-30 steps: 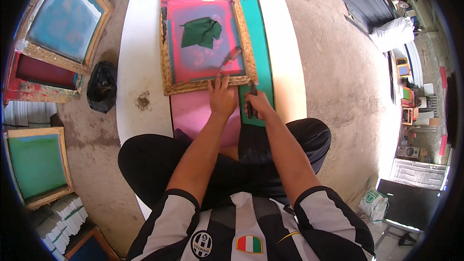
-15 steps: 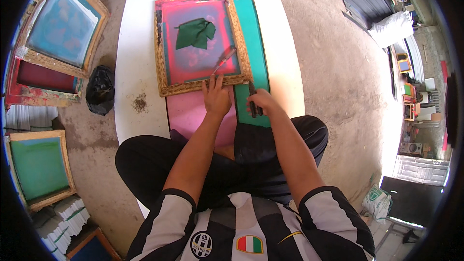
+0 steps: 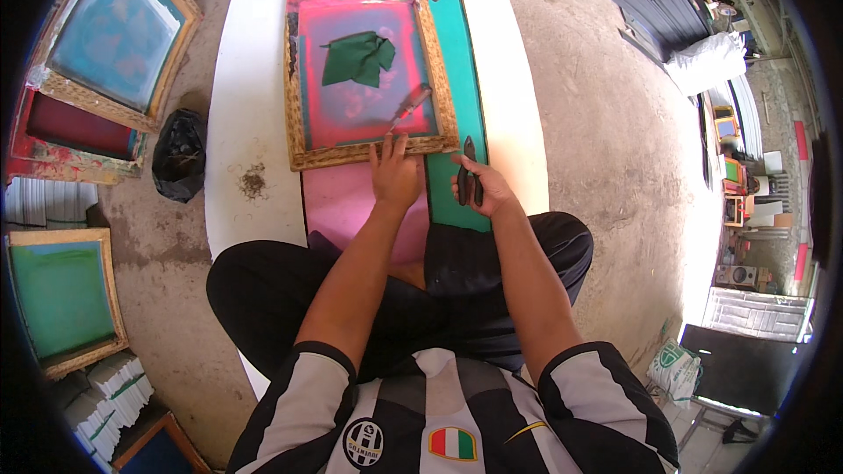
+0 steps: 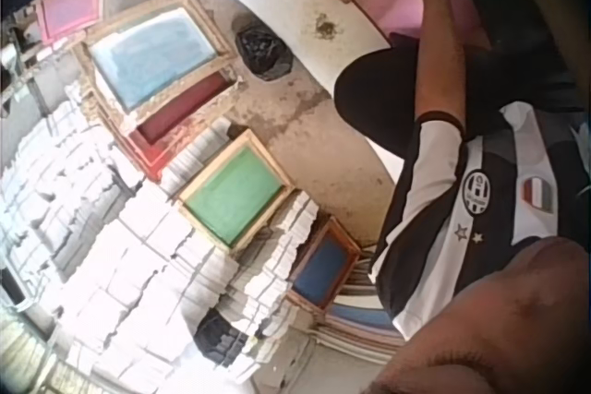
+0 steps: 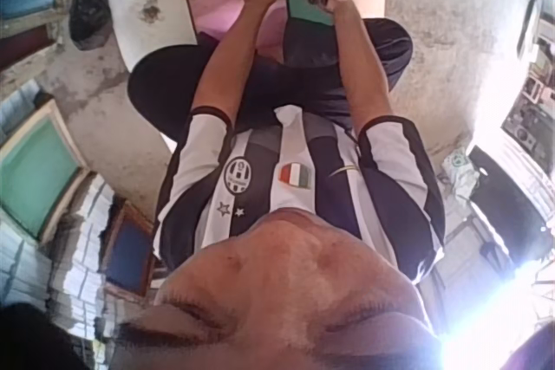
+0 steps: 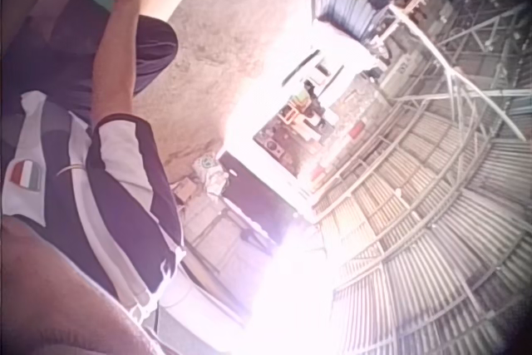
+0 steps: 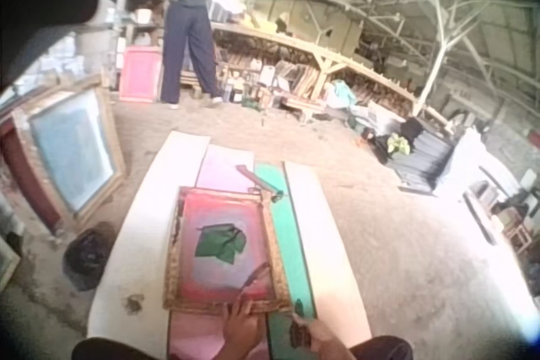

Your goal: The person sits on the floor and uses a small metal tool to tap and adjust the edges of a wooden frame. They repeatedly reposition the frame and continue tapping along its perimeter.

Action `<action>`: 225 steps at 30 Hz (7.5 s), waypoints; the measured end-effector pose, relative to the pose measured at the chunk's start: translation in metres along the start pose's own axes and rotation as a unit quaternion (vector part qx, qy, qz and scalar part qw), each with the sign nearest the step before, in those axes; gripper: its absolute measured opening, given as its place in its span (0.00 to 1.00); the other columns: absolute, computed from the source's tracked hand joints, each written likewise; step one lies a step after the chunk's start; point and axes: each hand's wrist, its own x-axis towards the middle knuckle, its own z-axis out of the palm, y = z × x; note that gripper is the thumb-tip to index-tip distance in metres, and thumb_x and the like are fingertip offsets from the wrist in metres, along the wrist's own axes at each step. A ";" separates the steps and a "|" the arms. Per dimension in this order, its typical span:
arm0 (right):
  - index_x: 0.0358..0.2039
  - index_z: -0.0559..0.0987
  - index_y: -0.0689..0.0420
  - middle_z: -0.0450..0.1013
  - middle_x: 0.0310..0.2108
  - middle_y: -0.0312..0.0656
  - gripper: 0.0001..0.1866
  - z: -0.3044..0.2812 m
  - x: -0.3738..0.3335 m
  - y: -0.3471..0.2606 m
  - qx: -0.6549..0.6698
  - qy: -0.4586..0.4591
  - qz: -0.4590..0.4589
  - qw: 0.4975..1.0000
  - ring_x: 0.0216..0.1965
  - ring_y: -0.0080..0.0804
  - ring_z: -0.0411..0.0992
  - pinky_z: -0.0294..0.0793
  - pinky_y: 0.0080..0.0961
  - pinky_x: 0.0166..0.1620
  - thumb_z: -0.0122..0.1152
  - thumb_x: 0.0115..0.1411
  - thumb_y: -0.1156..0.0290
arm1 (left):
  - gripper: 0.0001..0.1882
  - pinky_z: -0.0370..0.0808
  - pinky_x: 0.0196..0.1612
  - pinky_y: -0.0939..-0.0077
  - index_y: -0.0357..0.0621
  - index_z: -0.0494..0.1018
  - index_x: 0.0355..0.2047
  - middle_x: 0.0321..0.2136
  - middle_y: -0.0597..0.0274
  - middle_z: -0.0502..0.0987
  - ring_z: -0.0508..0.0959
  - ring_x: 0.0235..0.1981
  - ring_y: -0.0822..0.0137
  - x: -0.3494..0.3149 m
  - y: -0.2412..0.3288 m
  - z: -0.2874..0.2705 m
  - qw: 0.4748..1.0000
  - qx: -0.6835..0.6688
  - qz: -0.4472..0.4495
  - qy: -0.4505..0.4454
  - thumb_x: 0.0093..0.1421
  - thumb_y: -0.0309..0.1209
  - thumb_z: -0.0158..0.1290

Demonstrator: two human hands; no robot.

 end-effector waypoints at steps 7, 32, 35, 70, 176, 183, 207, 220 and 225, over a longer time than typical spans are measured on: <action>0.63 0.69 0.55 0.76 0.40 0.48 0.21 -0.001 0.002 0.001 -0.071 0.001 0.010 0.997 0.37 0.41 0.79 0.83 0.47 0.39 0.55 0.71 0.70 | 0.08 0.49 0.72 0.38 0.46 0.85 0.31 0.66 0.60 0.68 0.59 0.72 0.52 0.000 0.001 -0.001 1.000 -0.012 -0.004 0.000 0.60 0.33 0.58; 0.45 0.84 0.62 0.80 0.46 0.57 0.17 0.038 0.007 -0.033 -0.714 0.192 -0.026 0.672 0.50 0.54 0.79 0.77 0.51 0.52 0.53 0.59 0.71 | 0.07 0.50 0.72 0.39 0.47 0.85 0.32 0.67 0.58 0.65 0.58 0.71 0.51 -0.001 0.003 -0.004 0.999 0.043 0.002 -0.014 0.57 0.33 0.61; 0.46 0.85 0.59 0.79 0.51 0.54 0.18 0.045 0.006 -0.041 -0.740 0.177 0.002 0.649 0.55 0.53 0.77 0.75 0.51 0.57 0.52 0.60 0.71 | 0.06 0.50 0.72 0.40 0.47 0.85 0.32 0.67 0.59 0.65 0.58 0.71 0.51 0.000 0.002 -0.004 0.999 0.042 0.002 -0.012 0.57 0.33 0.61; 0.46 0.75 0.69 0.75 0.24 0.48 0.16 0.014 -0.005 -0.023 -0.469 0.042 -0.141 0.871 0.21 0.40 0.78 0.75 0.40 0.22 0.58 0.60 0.72 | 0.16 0.79 0.51 0.56 0.45 0.83 0.45 0.48 0.51 0.84 0.83 0.51 0.53 -0.015 -0.140 -0.197 0.876 0.196 -0.424 -0.124 0.61 0.39 0.58; 0.36 0.73 0.66 0.73 0.23 0.44 0.10 -0.019 0.035 -0.044 -0.477 -0.005 -0.026 0.878 0.21 0.35 0.75 0.70 0.38 0.22 0.59 0.65 0.71 | 0.08 0.67 0.48 0.58 0.47 0.73 0.33 0.33 0.60 0.71 0.72 0.39 0.57 0.069 0.026 0.003 0.938 0.168 0.300 0.044 0.61 0.37 0.55; 0.36 0.73 0.67 0.72 0.23 0.44 0.11 -0.009 0.025 -0.040 -0.457 -0.025 -0.007 0.889 0.20 0.35 0.74 0.70 0.38 0.21 0.60 0.66 0.70 | 0.22 0.67 0.56 0.52 0.47 0.77 0.49 0.47 0.59 0.75 0.73 0.51 0.53 0.049 0.012 -0.015 0.977 0.057 0.192 0.078 0.55 0.40 0.64; 0.39 0.75 0.64 0.73 0.32 0.48 0.12 0.010 0.020 -0.007 -0.494 0.121 0.006 0.861 0.33 0.43 0.75 0.79 0.50 0.31 0.61 0.63 0.68 | 0.28 0.68 0.57 0.52 0.50 0.75 0.56 0.49 0.62 0.77 0.73 0.52 0.55 0.013 -0.031 -0.009 0.990 0.069 0.093 0.087 0.54 0.38 0.63; 0.35 0.76 0.71 0.75 0.26 0.53 0.13 0.046 0.009 -0.014 -0.563 0.194 -0.002 0.804 0.26 0.49 0.79 0.81 0.50 0.22 0.59 0.59 0.71 | 0.24 0.67 0.60 0.53 0.50 0.77 0.54 0.47 0.63 0.77 0.73 0.51 0.55 0.015 -0.028 -0.003 0.991 0.058 0.070 0.096 0.56 0.35 0.61; 0.43 0.78 0.76 0.78 0.38 0.68 0.18 0.072 -0.011 -0.021 -0.589 0.206 -0.003 0.782 0.35 0.63 0.81 0.83 0.55 0.30 0.50 0.58 0.75 | 0.20 0.68 0.60 0.54 0.48 0.78 0.52 0.44 0.61 0.77 0.74 0.48 0.54 0.013 -0.024 -0.009 0.991 0.046 0.064 0.105 0.58 0.33 0.59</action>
